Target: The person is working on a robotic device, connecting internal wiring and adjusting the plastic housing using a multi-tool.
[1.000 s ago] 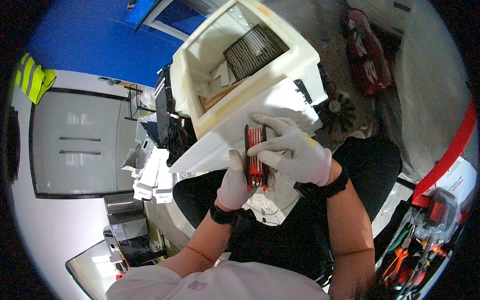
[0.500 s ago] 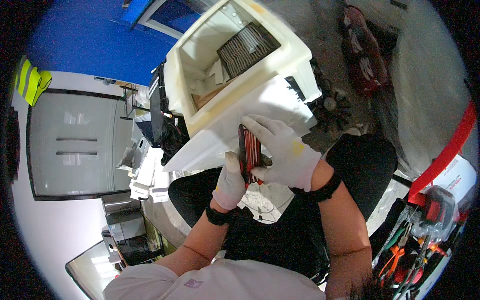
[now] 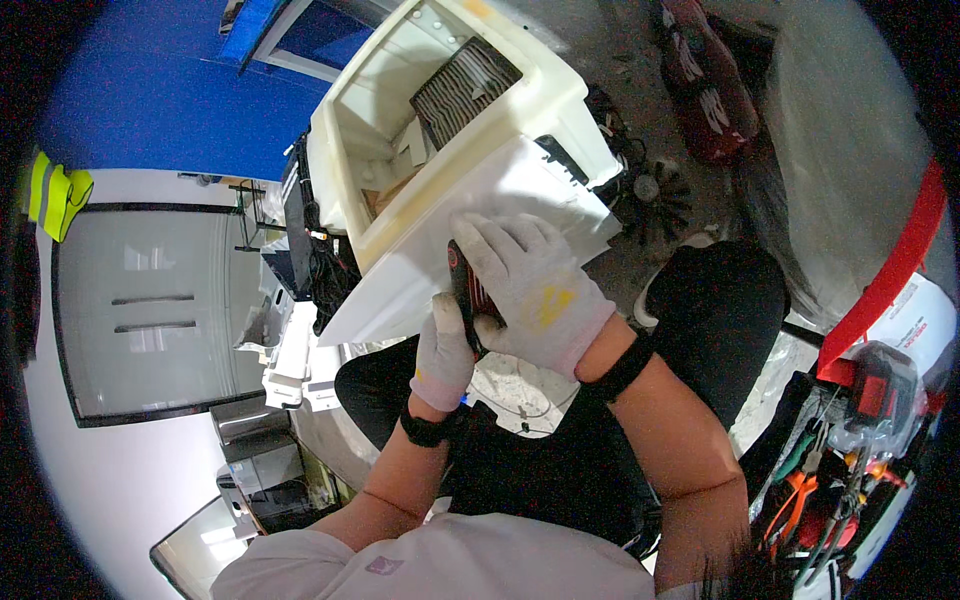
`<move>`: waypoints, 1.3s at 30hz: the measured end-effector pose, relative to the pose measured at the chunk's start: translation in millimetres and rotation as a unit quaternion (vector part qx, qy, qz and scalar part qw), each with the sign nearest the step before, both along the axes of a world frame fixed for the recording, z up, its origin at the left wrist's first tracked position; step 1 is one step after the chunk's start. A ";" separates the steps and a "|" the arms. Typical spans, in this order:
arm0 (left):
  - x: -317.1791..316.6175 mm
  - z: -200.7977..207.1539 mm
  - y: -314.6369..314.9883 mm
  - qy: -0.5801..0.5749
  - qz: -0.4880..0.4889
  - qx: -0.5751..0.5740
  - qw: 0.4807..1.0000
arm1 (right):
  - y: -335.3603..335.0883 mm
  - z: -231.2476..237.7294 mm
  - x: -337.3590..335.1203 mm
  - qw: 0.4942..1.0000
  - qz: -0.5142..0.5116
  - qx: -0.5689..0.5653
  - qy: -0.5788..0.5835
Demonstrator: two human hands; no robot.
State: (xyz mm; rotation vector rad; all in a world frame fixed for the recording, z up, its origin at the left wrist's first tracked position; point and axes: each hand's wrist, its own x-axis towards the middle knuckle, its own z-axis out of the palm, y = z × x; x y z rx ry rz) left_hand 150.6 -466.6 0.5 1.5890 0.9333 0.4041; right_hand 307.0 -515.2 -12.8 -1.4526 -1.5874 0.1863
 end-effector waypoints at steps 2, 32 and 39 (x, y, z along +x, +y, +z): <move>1.0 -1.7 -0.5 -0.001 0.001 0.001 1.000 | -1.1 1.6 0.7 1.000 0.000 -0.001 -0.001; -4.8 3.4 -3.0 0.013 0.054 -0.087 0.995 | -5.0 -9.4 17.6 0.997 0.069 -0.012 0.036; 1.3 5.9 -3.0 0.078 -0.030 -0.198 0.977 | -6.8 -6.0 31.1 0.984 0.061 0.030 0.166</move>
